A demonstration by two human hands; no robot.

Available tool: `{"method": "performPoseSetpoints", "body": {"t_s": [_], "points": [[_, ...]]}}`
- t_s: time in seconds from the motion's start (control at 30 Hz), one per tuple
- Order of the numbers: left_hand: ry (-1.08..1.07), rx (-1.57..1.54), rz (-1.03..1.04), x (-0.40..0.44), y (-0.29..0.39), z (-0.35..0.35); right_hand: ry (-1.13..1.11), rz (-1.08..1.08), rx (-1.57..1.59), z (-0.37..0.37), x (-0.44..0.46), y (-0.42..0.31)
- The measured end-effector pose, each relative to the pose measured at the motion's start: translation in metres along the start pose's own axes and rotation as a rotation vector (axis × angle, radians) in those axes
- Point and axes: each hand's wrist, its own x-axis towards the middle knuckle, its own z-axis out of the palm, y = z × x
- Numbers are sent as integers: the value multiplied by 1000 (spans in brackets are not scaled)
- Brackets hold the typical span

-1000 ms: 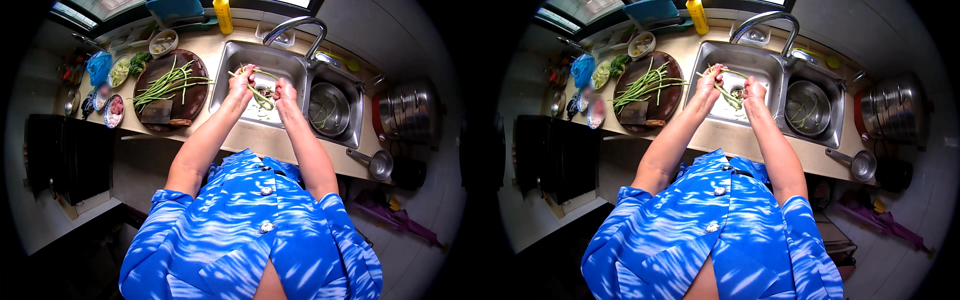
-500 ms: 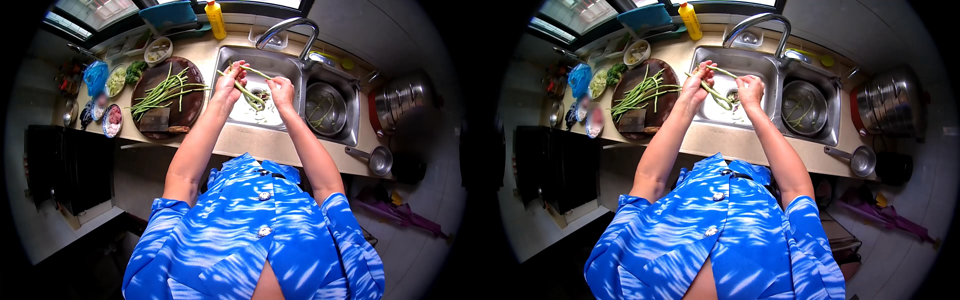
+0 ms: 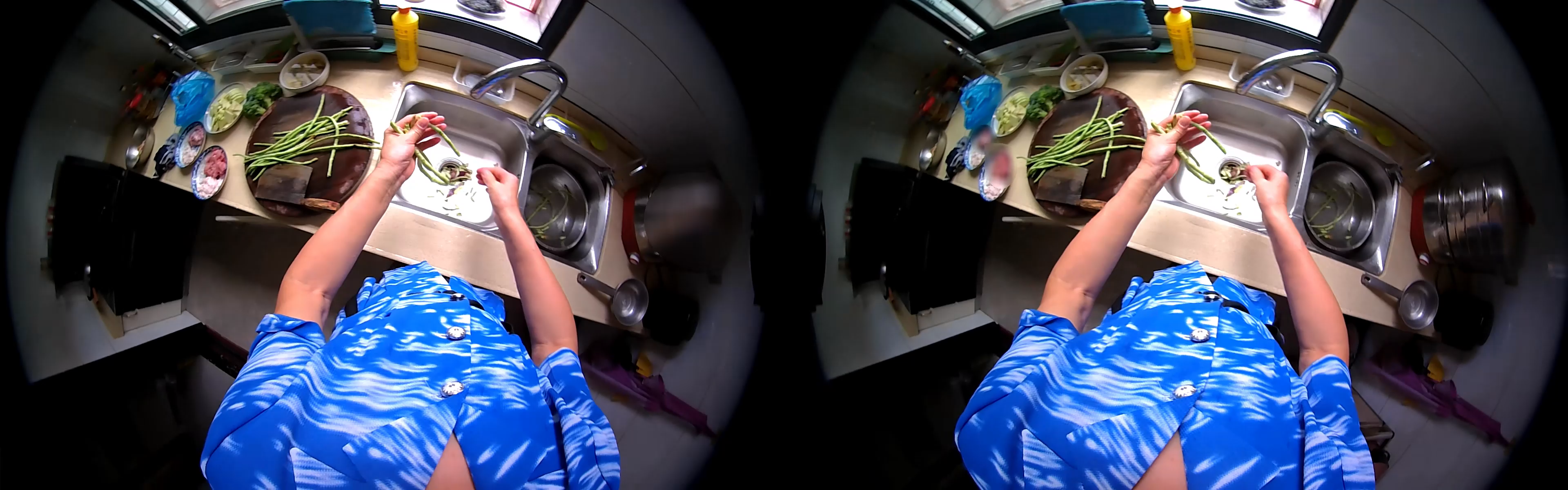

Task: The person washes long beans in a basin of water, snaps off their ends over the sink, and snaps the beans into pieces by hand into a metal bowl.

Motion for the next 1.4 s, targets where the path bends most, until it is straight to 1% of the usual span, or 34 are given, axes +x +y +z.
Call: {"method": "performPoseSetpoints", "body": {"t_s": [0.1, 0.17, 0.27, 0.3, 0.37, 0.4, 0.43, 0.5, 0.53, 0.57, 0.63, 0.7, 0.73, 0.77, 0.83, 0.87, 0.93, 0.97, 1.07, 1.17, 1.2, 1.23, 1.33, 1.37, 1.4], "points": [[-33, 203, 154, -7, 21, -14, 4, 111, -18, -16, -8, 12], [-57, 338, 216, -11, 32, -23, -2, 108, -42, -21, -13, 15], [-88, 382, 264, -7, 40, -35, -37, 135, -16, -21, -17, 4], [14, 440, 223, -14, 49, -29, -55, 144, 0, -16, -16, 3], [25, 1041, 677, -10, 60, -37, -121, 129, -20, -13, -15, 5], [-17, 1237, 770, -7, 70, -44, -158, 127, -34, -12, -15, 5], [-1, 1504, 830, -5, 80, -47, -192, 132, -47, -15, -16, 5], [-10, 1794, 853, -2, 96, -61, -198, 125, -54, -17, -18, 12], [-30, 1869, 879, 5, 98, -76, -197, 133, -76, -20, -19, 18], [-44, 1974, 849, 10, 102, -91, -194, 145, -96, -25, -21, 24], [-121, 2067, 747, 23, 99, -131, -176, 169, -85, -34, -26, 30], [-247, 2193, 567, 29, 92, -171, -152, 240, -71, -49, -30, 39], [-251, 2167, 368, 24, 90, -182, -134, 270, -95, -55, -32, 43], [-201, 2131, 257, 24, 82, -198, -125, 267, -95, -60, -36, 49], [-76, 2008, 289, 19, 77, -204, -93, 323, -83, -71, -43, 56], [-85, 2006, 287, 18, 75, -207, -88, 332, -66, -77, -46, 60], [-47, 2027, 352, 12, 74, -204, -87, 382, -61, -89, -50, 66], [-84, 2004, 284, 12, 74, -207, -86, 417, -59, -93, -52, 69], [-63, 1958, 245, 7, 77, -201, -54, 440, -68, -102, -56, 74], [-58, 1935, 385, 8, 75, -203, -15, 443, -97, -116, -54, 84], [-56, 1949, 448, 9, 74, -197, -17, 425, -43, -121, -55, 84], [-70, 1945, 509, 9, 73, -190, -35, 359, -53, -128, -55, 85], [-51, 1906, 564, 3, 62, -156, 115, 442, -17, -142, -56, 86], [-19, 1920, 578, -3, 45, -123, 137, 467, -12, -170, -48, 101], [-51, 1899, 608, -4, 40, -121, 168, 491, -4, -173, -46, 102]]}}
